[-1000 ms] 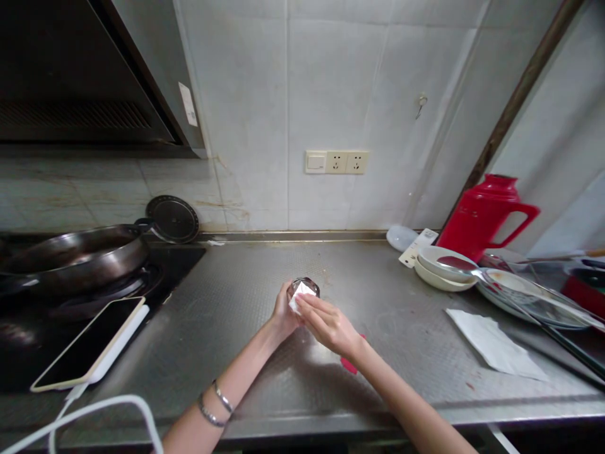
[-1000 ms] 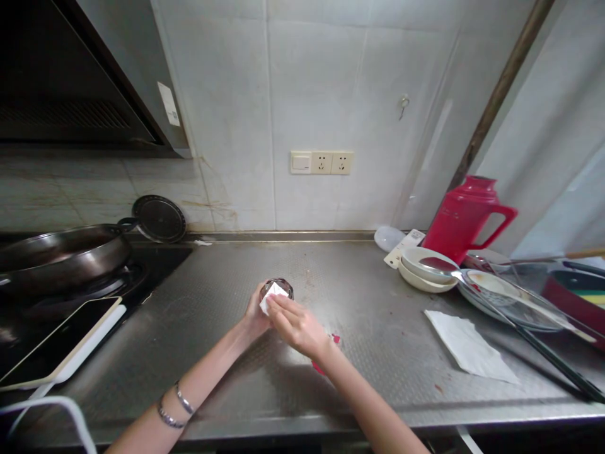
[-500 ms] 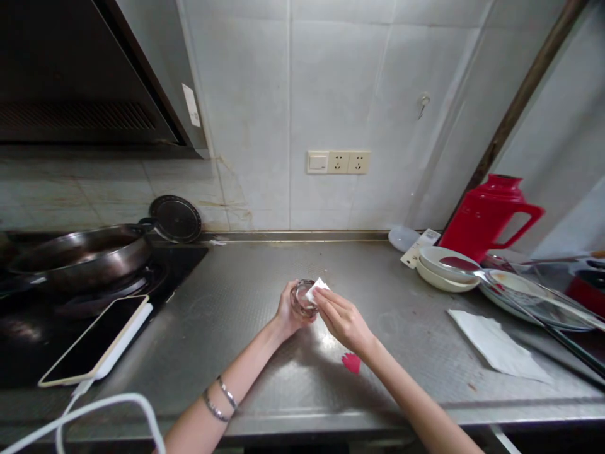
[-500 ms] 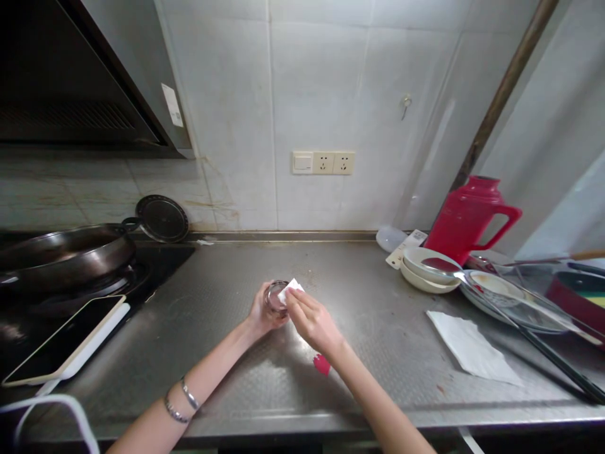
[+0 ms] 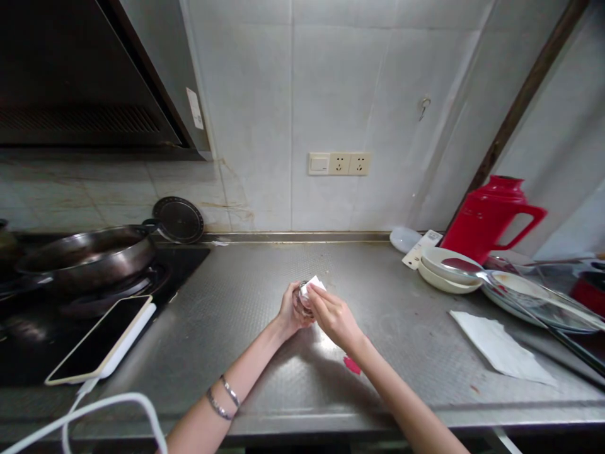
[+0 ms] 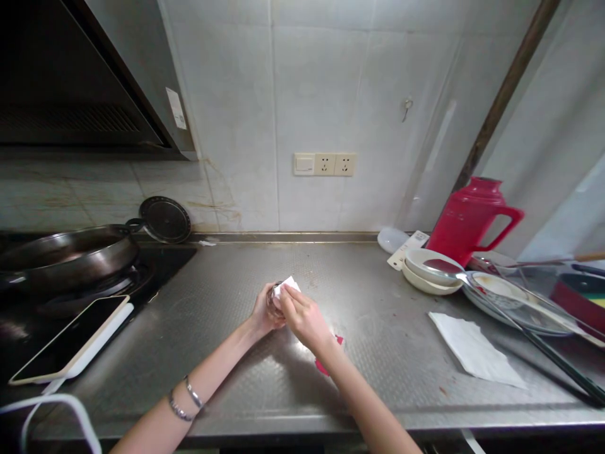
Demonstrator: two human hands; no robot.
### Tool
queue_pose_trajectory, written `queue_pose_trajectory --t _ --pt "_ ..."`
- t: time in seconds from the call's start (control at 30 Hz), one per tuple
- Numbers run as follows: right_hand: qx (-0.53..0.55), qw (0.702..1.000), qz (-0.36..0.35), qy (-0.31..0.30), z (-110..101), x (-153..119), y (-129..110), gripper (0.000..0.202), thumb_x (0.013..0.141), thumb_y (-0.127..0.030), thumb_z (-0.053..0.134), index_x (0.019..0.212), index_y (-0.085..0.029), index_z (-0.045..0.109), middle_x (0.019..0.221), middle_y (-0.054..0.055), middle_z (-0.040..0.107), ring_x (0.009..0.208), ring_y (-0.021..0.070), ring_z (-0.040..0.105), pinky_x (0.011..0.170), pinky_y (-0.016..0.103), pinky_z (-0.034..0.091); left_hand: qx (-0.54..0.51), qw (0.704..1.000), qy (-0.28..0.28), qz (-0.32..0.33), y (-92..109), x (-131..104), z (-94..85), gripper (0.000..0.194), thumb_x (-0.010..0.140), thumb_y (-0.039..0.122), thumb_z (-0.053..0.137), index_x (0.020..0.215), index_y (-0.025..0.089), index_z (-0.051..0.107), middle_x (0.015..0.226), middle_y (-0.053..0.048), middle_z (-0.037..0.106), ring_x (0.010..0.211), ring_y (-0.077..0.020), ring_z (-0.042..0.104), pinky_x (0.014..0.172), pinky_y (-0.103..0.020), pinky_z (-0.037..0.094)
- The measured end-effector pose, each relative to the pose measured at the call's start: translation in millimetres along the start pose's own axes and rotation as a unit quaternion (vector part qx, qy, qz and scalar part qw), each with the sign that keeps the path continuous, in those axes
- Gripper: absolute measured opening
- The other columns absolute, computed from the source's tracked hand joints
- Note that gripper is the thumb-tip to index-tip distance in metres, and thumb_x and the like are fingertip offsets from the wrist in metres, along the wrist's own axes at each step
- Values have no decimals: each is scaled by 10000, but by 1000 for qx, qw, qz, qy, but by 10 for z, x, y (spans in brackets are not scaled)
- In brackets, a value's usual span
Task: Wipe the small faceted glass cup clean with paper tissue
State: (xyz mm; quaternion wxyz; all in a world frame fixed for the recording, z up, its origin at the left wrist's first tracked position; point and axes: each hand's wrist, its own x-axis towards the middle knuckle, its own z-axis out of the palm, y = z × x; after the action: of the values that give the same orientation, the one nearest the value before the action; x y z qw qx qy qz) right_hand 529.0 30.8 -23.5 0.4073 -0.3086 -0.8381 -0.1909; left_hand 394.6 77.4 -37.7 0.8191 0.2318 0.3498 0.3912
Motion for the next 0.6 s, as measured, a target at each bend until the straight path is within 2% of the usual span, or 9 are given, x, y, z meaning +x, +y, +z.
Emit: queue_pose_trajectory --t 0.1,0.23,0.43,0.6 --pt "3 1000 -14 1 -16 -1 -57 391 937 -94 401 1324 -58 450 1114 211 672 1198 265 558 921 356 551 -6 1000 3 5 -1 15 -22 385 750 531 519 625 167 533 422 9 517 328 -129 458 366 -228 305" --pt "7 999 -52 -7 -36 -31 -106 401 922 -74 419 1321 -62 454 1087 189 688 1183 261 571 918 351 555 -27 999 -3 30 16 23 -42 384 758 518 522 677 148 580 522 -31 602 417 -143 536 418 -233 346" --pt "-11 999 -31 -18 -60 -95 -40 350 927 -82 415 1268 -71 496 1134 209 663 1154 260 594 889 350 569 -16 1000 -14 15 32 -30 0 391 774 522 503 691 150 591 449 -1 538 356 -124 455 408 -227 301" --pt "-16 999 -43 -8 -33 -117 -168 360 919 -67 414 1272 -51 485 1057 184 697 1136 260 606 878 336 577 -44 997 -19 62 4 26 -47 392 759 517 540 740 134 621 563 -44 631 485 -159 569 493 -251 407"
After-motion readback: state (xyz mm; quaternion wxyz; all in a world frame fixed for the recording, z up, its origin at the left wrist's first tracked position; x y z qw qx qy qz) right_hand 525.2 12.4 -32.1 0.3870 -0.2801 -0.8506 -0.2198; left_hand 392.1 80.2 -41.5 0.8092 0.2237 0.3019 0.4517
